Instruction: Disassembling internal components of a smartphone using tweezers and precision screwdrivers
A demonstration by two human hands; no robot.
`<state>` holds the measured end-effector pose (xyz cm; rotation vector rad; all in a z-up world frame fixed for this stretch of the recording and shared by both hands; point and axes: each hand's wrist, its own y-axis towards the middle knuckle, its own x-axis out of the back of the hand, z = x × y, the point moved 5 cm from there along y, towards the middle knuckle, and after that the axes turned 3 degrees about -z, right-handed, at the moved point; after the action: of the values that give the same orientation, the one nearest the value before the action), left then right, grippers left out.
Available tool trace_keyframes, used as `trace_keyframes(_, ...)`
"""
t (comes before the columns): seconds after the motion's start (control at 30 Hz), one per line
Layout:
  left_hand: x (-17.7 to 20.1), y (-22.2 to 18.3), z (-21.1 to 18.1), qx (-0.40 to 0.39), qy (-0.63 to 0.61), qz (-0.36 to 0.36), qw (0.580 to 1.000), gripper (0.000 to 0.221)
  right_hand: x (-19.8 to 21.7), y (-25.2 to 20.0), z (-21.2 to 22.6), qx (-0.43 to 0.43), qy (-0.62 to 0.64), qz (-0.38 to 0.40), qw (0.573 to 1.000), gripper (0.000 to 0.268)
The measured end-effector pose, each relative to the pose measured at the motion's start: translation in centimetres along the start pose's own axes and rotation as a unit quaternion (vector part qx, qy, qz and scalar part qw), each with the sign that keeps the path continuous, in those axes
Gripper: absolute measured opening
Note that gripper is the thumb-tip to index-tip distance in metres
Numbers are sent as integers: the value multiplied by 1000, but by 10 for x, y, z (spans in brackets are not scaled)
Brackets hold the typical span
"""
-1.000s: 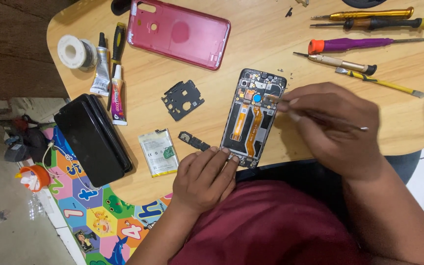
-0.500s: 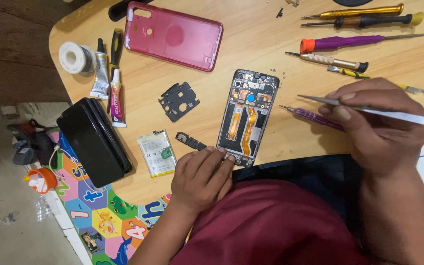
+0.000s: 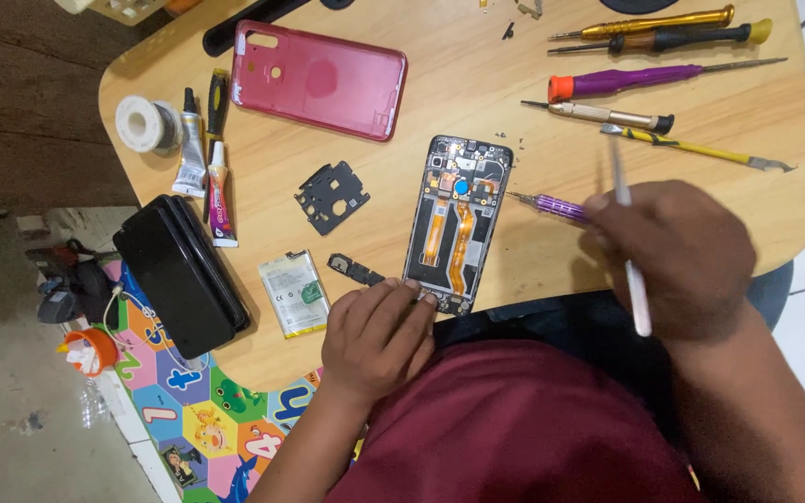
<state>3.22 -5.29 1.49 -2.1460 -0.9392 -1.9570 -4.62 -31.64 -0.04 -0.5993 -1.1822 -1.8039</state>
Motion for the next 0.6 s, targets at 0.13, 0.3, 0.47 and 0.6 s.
trace_keyframes(0.13, 1, 1, -1, -3, 3, -11, 1000, 29, 10, 24, 27, 53, 9, 18, 998, 6)
trace_keyframes(0.3, 0, -1, -1, -6, 5, -15, 1000, 30, 7, 20, 20, 68, -101, 23, 992, 3)
trace_keyframes(0.47, 1, 0, -1, -1, 3, -16, 1000, 29, 5, 7, 10, 54, -176, 9, 983, 12)
trace_keyframes(0.6, 1, 0, -1, -1, 6, -12, 1000, 30, 6, -1, 10, 28, -140, -14, 990, 18)
